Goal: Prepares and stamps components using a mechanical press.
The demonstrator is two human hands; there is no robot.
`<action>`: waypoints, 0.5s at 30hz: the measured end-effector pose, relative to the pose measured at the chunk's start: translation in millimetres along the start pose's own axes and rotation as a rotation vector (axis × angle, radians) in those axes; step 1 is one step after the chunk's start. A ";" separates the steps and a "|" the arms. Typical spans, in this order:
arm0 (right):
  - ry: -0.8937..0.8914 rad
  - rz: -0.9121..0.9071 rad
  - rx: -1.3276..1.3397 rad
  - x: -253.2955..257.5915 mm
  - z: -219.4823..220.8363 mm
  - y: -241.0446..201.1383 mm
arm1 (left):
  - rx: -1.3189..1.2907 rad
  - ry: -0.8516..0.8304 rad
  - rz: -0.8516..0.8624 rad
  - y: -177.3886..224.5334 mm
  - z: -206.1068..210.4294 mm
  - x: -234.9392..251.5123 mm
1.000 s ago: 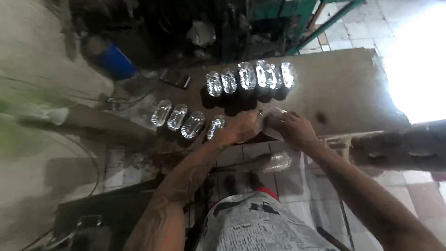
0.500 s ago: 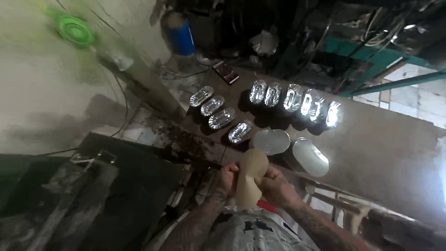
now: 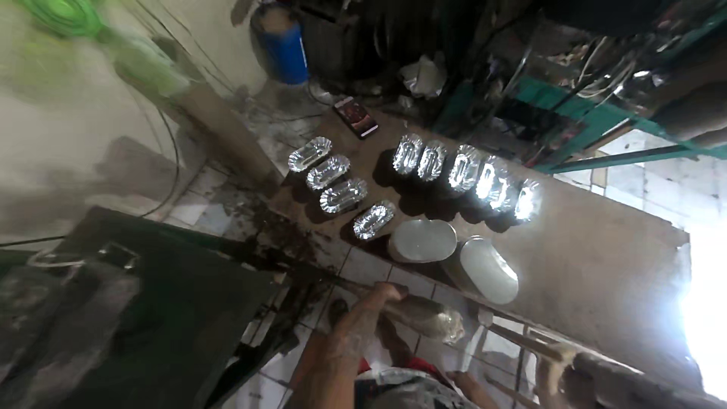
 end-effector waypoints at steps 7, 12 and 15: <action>0.084 -0.660 -0.051 50.6 -8.9 5.2 | -0.046 0.276 0.161 21.0 -133.9 -155.6; 0.163 -0.716 0.011 40.4 -43.7 -109.5 | -0.472 0.817 0.406 -17.2 -243.7 -306.2; 0.253 -0.826 0.006 22.5 -38.9 -191.6 | -0.918 1.198 0.556 -66.3 -316.6 -358.5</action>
Point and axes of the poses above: each hand's wrist, its own x-axis towards the middle knuckle, its own z-axis out of the palm, y = z × x, the point moved 9 cm from there along x, towards the middle knuckle, and after that the axes turned 2 degrees about z, right-handed, at the moved point
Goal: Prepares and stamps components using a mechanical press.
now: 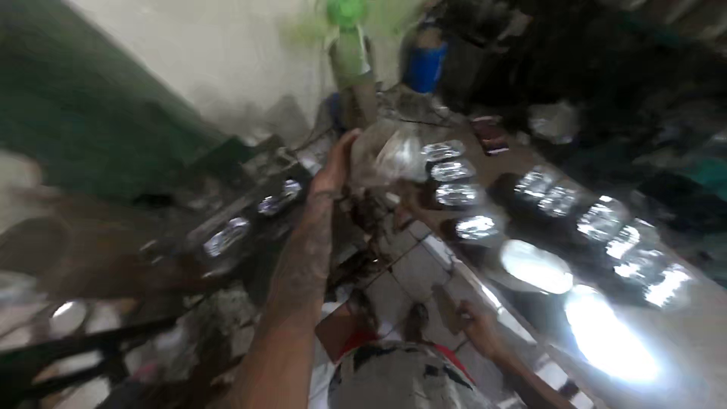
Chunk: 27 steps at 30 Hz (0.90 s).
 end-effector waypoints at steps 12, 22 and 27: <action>0.155 -0.764 -0.250 126.5 97.9 -274.7 | 1.003 -0.239 -0.250 -56.5 -209.8 -112.4; -0.464 -1.109 -1.067 197.1 315.4 -373.1 | 1.275 -0.631 -0.211 -59.6 -254.6 -201.6; -0.643 -1.022 -1.050 130.3 419.4 -406.4 | 0.681 -0.608 0.126 -13.3 -165.6 -265.4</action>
Point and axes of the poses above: each hand's wrist, its own x-axis towards the middle knuckle, its own z-axis out of the palm, y = z × x, the point moved 9 cm from there along x, towards the middle knuckle, and after that the axes turned 2 degrees about z, right-handed, at the moved point
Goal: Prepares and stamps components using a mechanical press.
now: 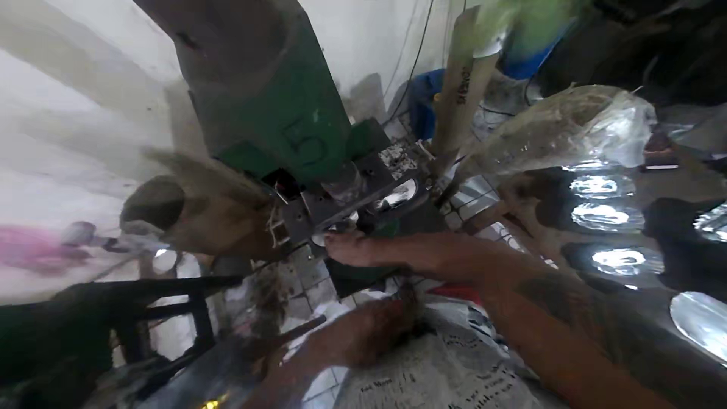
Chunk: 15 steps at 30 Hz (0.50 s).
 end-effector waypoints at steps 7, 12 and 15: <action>-0.536 0.035 -0.141 -115.9 -89.2 81.5 | -0.098 -0.264 -0.230 -8.6 62.9 6.7; 0.057 0.253 0.275 -203.0 -224.9 273.9 | -0.371 -0.716 -0.271 -12.6 123.2 44.3; 0.205 0.447 0.430 -299.2 -206.0 246.6 | -0.363 -0.746 -0.227 2.6 170.4 76.8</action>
Point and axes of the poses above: each hand's wrist, its own x-axis towards the middle knuckle, its own z-axis out of the palm, y = z × x, the point moved 9 cm from there along x, towards the middle knuckle, and after that the axes turned 2 degrees about z, right-handed, at the moved point
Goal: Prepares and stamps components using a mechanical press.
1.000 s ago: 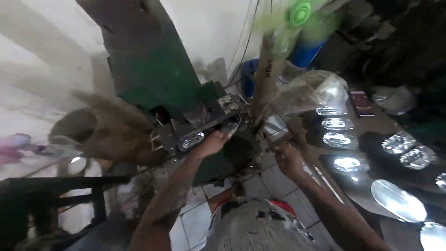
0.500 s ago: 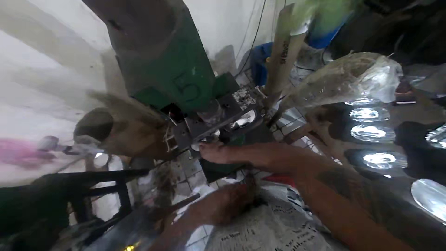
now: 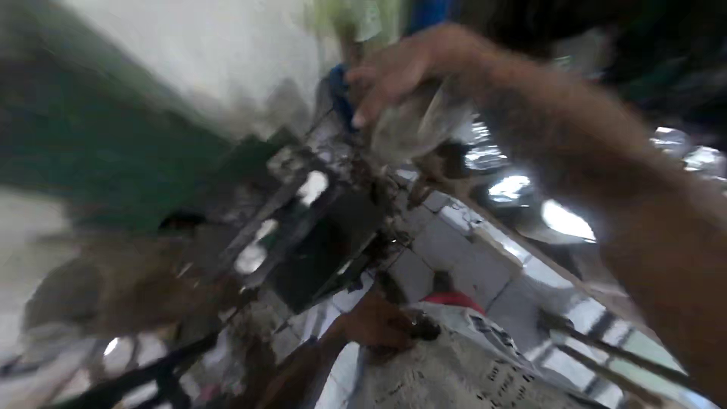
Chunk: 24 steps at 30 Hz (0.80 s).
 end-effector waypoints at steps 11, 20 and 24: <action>0.076 0.819 0.429 -388.7 414.4 252.7 | 0.687 0.314 -0.089 155.8 -117.0 249.9; 0.160 1.077 0.574 -430.7 474.1 304.7 | 1.175 -0.057 -0.056 161.6 -126.3 413.0; 0.184 1.054 0.556 -426.4 471.0 296.9 | 1.073 -0.030 -0.037 141.9 -136.6 411.8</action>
Point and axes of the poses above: each hand's wrist, its own x-axis towards the middle knuckle, its own z-axis out of the palm, y = z × x, the point moved 9 cm from there along x, towards the middle knuckle, and after that the axes turned 2 degrees about z, right-handed, at the moved point
